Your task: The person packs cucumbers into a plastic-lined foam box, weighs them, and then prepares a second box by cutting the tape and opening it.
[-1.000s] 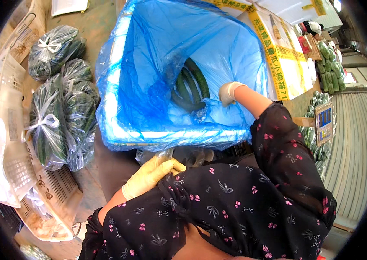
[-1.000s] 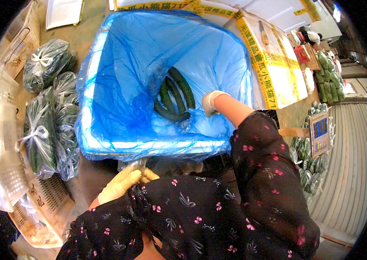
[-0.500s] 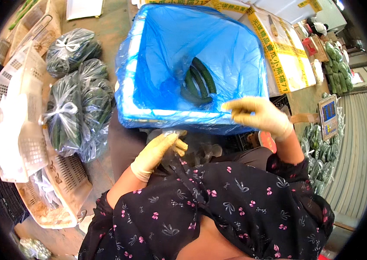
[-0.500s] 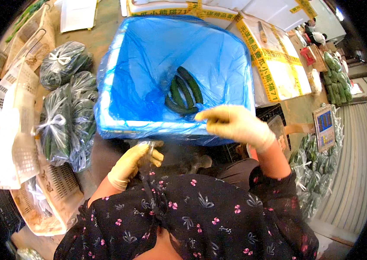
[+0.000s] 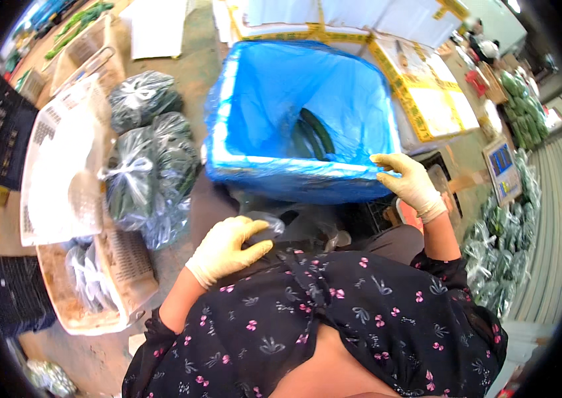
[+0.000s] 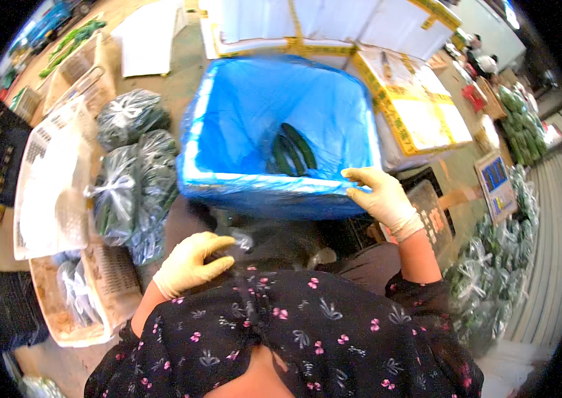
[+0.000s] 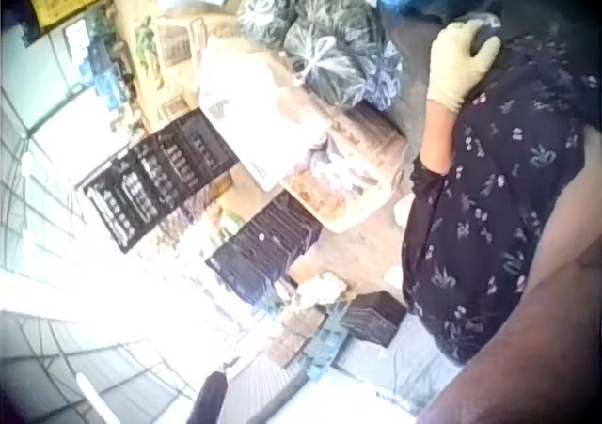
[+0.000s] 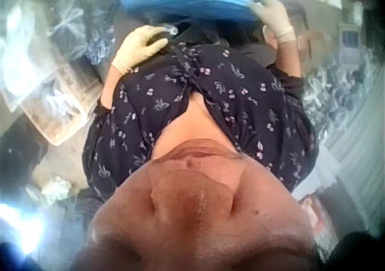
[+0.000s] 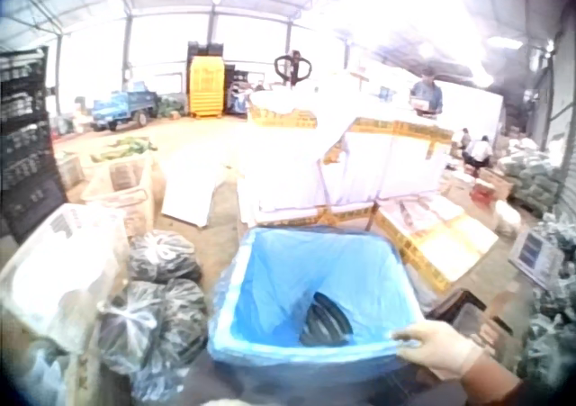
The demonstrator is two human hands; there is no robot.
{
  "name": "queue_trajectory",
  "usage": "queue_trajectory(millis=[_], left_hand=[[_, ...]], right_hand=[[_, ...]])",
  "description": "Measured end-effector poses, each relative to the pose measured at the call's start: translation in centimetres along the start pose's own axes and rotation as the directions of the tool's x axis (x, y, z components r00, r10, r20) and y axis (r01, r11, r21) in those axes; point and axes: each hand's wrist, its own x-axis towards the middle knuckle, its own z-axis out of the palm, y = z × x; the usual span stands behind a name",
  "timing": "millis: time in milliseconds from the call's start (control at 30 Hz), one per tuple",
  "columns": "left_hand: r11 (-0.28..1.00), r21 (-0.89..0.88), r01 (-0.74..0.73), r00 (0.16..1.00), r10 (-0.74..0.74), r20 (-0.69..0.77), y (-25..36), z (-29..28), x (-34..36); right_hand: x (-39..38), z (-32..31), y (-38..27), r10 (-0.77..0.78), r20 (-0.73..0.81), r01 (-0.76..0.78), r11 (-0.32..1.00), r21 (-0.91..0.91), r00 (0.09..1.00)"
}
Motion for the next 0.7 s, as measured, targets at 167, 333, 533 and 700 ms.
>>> queue_trajectory(millis=[167,333,533,700], left_hand=[[0.983,-0.161,0.090,0.969,-0.123,-0.212,-0.1,-1.7,-2.1],[0.880,-0.424,0.213,0.812,-0.401,-0.424,-3.5,-0.8,-6.6],[0.696,-0.645,0.316,0.592,-0.676,-0.439,-7.3,-0.2,-14.8],[0.591,-0.779,0.209,0.528,-0.739,-0.418,-9.6,0.0,-18.4]], right_hand=[[-0.1,2.3,-3.2,-0.159,0.092,0.149,0.983,0.107,0.983],[-2.5,5.3,-2.9,-0.137,0.238,0.068,0.958,0.279,0.961],[-3.8,6.6,-2.5,-0.040,0.356,-0.063,0.959,0.275,0.934],[-4.2,6.7,-3.5,-0.062,0.339,-0.046,0.952,0.303,0.939]])
